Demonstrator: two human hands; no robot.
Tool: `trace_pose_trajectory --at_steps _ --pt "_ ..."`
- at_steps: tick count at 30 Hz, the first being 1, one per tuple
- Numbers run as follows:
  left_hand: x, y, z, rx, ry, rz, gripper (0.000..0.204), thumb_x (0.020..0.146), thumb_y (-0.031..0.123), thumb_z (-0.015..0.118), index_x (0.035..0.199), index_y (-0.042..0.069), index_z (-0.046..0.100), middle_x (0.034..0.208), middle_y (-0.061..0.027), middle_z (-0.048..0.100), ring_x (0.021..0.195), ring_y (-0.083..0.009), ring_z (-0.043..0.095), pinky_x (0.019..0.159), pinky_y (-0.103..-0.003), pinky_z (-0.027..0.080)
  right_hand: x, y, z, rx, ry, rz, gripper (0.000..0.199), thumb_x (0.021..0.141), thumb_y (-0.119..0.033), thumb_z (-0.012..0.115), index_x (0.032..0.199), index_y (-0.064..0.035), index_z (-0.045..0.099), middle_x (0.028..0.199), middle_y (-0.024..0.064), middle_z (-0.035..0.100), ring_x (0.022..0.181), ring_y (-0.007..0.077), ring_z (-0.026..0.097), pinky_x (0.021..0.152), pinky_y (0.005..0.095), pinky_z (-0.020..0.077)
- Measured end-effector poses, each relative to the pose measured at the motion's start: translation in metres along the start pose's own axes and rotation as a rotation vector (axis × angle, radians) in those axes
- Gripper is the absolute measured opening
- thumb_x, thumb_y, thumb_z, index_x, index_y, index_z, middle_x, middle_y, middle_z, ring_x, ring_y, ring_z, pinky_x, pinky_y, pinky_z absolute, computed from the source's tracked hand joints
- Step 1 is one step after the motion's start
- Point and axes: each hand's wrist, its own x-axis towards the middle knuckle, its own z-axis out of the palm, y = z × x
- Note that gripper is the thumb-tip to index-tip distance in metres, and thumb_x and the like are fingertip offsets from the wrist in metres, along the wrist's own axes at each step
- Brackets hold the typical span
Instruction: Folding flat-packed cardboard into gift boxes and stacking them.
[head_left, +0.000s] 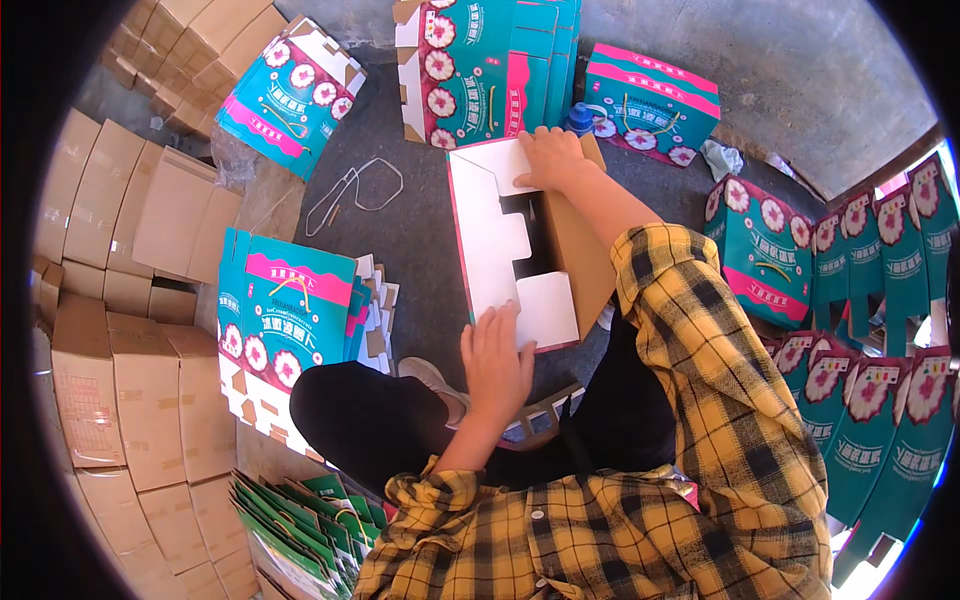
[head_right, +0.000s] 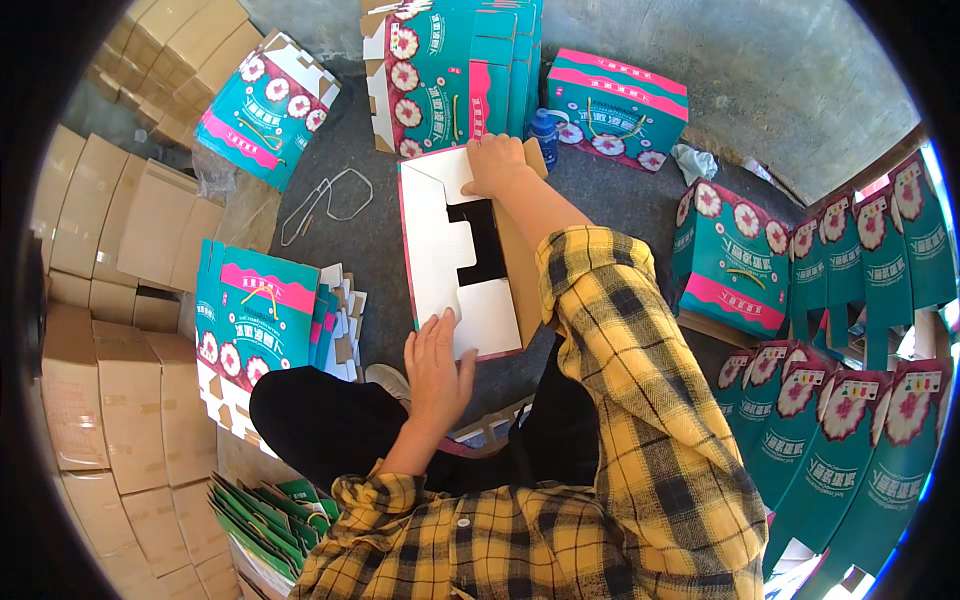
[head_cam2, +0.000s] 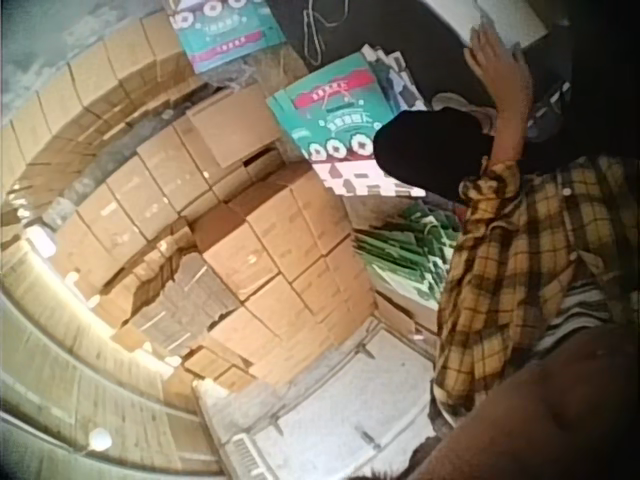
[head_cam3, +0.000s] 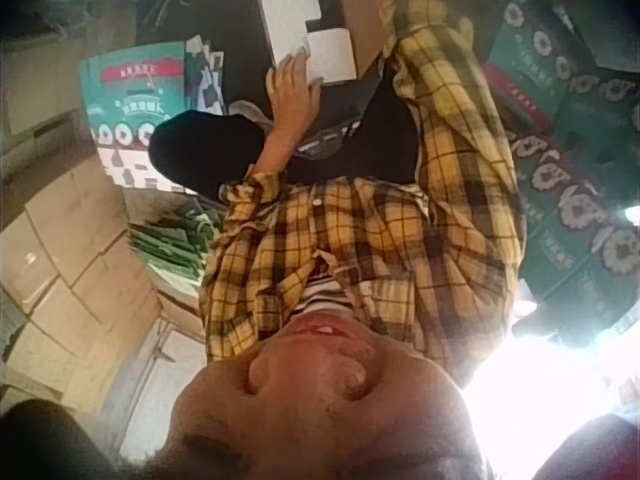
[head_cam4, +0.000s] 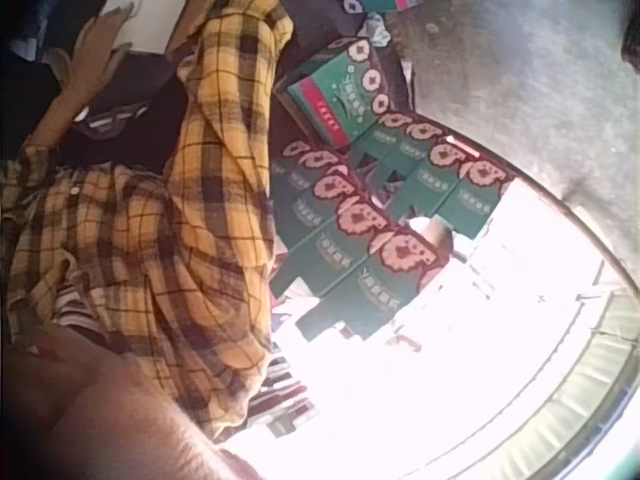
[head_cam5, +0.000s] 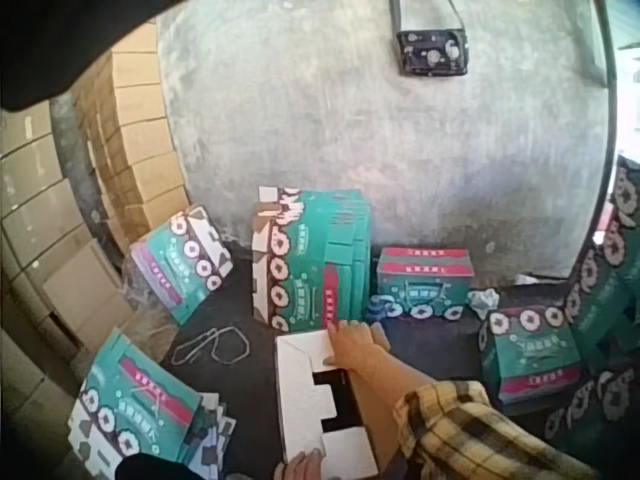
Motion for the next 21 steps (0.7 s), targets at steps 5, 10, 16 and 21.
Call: trace_pose_trajectory --at_steps 5,10,16,21 --pt "0.002 0.021 0.022 0.359 0.023 0.123 0.055 0.081 0.013 0.06 0.133 0.002 0.046 0.135 -0.0193 0.044 0.128 -0.0361 0.04 0.108 -0.055 0.024 -0.004 -0.002 -0.001 0.013 -0.046 0.007 0.077 0.069 -0.056 0.073 0.127 -0.0103 0.05 0.112 0.0131 0.057 0.106 0.0297 0.059 0.085 0.0409 0.0497" --pt "0.012 0.057 0.037 -0.118 -0.082 0.101 0.054 0.079 0.02 0.064 0.125 -0.004 0.048 0.133 -0.0238 0.043 0.127 -0.0388 0.038 0.107 -0.054 0.024 -0.009 0.003 0.001 -0.054 -0.072 0.05 0.078 0.066 -0.057 0.076 0.122 -0.0076 0.053 0.11 0.0141 0.058 0.103 0.029 0.06 0.083 0.0389 0.0513" --pt "0.001 0.053 0.05 -0.038 -0.096 0.031 0.054 0.075 0.015 0.062 0.122 -0.009 0.049 0.132 -0.0247 0.044 0.125 -0.0393 0.04 0.105 -0.053 0.028 -0.018 -0.006 0.01 -0.026 -0.198 0.034 0.076 0.066 -0.054 0.077 0.117 -0.0029 0.055 0.109 0.0158 0.059 0.102 0.0295 0.062 0.082 0.0384 0.0526" --pt "-0.025 0.018 0.024 -0.072 -0.069 -0.007 0.043 0.073 0.001 0.056 0.115 -0.01 0.054 0.128 -0.0243 0.049 0.12 -0.0395 0.046 0.104 -0.047 0.034 -0.03 -0.001 -0.013 -0.078 -0.496 -0.062 0.05 0.071 -0.045 0.075 0.094 -0.0006 0.068 0.103 0.0178 0.067 0.095 0.0277 0.066 0.08 0.0382 0.0536"
